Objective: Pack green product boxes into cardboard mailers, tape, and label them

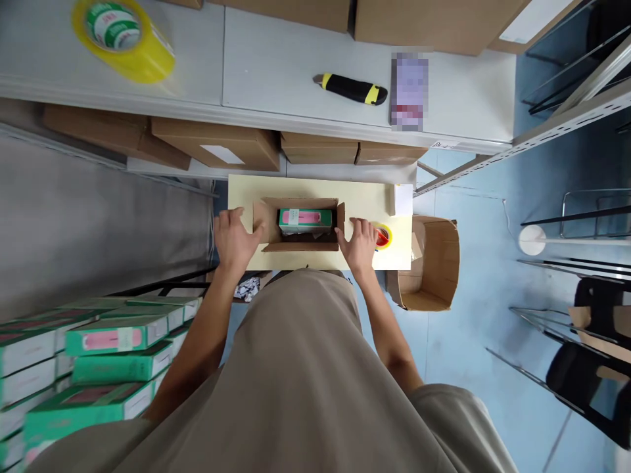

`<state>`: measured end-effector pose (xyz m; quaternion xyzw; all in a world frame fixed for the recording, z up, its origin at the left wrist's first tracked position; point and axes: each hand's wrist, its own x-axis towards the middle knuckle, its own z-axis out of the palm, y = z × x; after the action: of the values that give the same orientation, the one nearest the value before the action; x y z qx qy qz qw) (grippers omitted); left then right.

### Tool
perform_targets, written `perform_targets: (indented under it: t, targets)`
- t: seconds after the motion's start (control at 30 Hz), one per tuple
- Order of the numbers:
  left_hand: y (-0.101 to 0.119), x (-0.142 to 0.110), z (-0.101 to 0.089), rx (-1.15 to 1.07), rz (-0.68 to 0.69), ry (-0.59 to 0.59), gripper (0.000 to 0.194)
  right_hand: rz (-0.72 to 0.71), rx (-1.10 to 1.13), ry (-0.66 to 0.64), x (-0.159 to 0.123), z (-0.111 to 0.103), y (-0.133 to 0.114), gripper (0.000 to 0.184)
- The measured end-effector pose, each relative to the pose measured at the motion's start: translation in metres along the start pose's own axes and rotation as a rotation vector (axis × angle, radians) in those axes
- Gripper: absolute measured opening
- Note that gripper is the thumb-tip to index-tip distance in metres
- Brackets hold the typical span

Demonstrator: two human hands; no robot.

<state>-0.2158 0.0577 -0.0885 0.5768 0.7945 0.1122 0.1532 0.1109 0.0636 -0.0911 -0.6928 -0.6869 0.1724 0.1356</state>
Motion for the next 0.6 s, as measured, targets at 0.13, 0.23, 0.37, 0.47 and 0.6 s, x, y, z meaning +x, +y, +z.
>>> perform_targets:
  t: [0.13,0.23,0.37,0.47,0.6]
  targets:
    - [-0.003,-0.002,0.004,-0.044,-0.117,-0.053,0.014,0.068,0.078,-0.042,0.007,0.011,0.011,0.025]
    - [0.003,-0.003,0.010,-0.051,-0.140,-0.058,0.012,0.072,0.131,-0.065,0.016,0.017,0.010,0.021]
    - [0.012,-0.016,0.007,-0.065,-0.166,-0.018,0.013,0.065,0.178,-0.049,0.016,0.012,0.004,0.020]
    - [0.016,-0.039,-0.011,-0.099,-0.176,0.053,0.014,0.035,0.217,0.015,0.004,-0.001,-0.002,0.017]
    - [0.009,-0.090,-0.058,-0.168,-0.228,0.172,0.016,-0.040,0.314,0.094,-0.021,-0.028,-0.018,0.023]
